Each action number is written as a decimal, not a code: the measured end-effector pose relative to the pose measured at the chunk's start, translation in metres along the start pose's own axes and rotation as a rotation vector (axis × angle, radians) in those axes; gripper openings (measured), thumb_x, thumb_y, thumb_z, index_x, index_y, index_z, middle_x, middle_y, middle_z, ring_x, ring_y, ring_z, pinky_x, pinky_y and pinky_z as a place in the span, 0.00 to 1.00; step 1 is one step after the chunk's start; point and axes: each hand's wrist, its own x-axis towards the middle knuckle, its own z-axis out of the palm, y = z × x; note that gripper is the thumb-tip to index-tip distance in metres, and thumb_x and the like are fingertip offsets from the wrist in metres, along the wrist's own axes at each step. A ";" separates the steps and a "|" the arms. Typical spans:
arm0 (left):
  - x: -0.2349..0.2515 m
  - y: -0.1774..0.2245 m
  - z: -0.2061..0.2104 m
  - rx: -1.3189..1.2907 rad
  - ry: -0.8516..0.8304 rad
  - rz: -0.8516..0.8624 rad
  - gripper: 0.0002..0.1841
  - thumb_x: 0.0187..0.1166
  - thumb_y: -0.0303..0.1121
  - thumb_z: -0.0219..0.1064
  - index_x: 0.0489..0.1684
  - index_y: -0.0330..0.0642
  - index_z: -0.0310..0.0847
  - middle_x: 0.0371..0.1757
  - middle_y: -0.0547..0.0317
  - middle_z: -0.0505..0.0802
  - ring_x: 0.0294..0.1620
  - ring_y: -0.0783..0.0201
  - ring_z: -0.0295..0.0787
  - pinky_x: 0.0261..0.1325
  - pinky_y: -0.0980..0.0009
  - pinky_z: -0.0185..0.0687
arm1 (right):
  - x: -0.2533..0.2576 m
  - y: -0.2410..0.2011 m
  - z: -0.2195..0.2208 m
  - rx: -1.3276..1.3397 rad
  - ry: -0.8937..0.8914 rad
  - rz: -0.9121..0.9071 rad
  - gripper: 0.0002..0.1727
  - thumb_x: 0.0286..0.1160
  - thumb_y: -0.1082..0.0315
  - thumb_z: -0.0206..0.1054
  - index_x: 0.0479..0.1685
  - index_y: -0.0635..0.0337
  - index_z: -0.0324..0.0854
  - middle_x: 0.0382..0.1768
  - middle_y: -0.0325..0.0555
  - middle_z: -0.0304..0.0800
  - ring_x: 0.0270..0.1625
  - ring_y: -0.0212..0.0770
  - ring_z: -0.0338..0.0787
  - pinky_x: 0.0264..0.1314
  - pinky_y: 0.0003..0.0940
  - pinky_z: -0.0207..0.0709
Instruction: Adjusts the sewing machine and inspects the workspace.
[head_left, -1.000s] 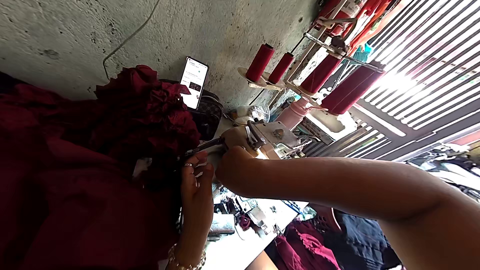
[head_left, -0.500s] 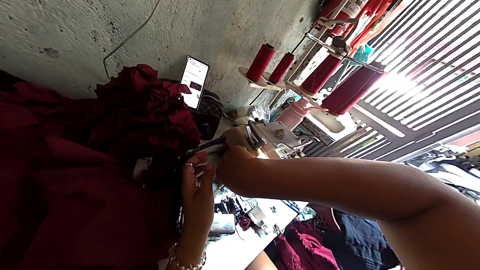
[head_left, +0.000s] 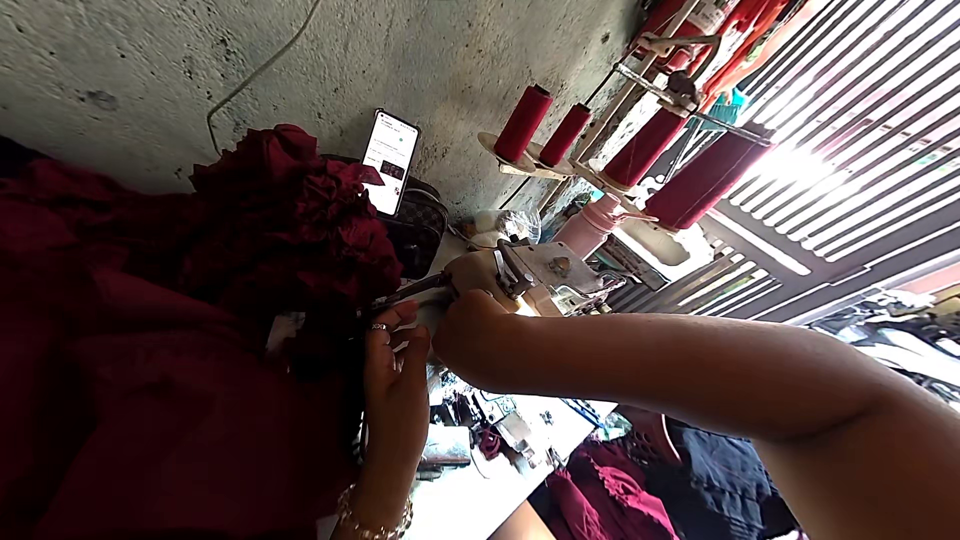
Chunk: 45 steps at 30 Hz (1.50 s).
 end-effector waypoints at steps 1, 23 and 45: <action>0.000 0.000 0.000 0.002 0.001 0.000 0.16 0.81 0.29 0.56 0.63 0.33 0.74 0.58 0.58 0.85 0.54 0.76 0.85 0.54 0.82 0.80 | 0.000 0.000 0.000 -0.003 -0.002 0.000 0.06 0.76 0.81 0.61 0.47 0.72 0.79 0.45 0.60 0.83 0.49 0.58 0.87 0.41 0.50 0.77; 0.000 0.000 0.000 0.006 -0.002 0.001 0.15 0.81 0.28 0.56 0.62 0.33 0.74 0.57 0.57 0.86 0.54 0.75 0.85 0.54 0.81 0.81 | 0.000 0.000 -0.002 -0.012 -0.006 -0.019 0.05 0.77 0.80 0.62 0.45 0.72 0.80 0.43 0.59 0.83 0.48 0.57 0.87 0.40 0.50 0.77; -0.001 0.000 0.000 0.021 -0.004 -0.005 0.16 0.81 0.29 0.57 0.63 0.33 0.75 0.58 0.58 0.86 0.55 0.76 0.85 0.54 0.81 0.80 | -0.015 -0.005 -0.001 -0.021 -0.014 0.008 0.08 0.78 0.84 0.55 0.48 0.77 0.77 0.45 0.62 0.82 0.50 0.57 0.87 0.42 0.47 0.77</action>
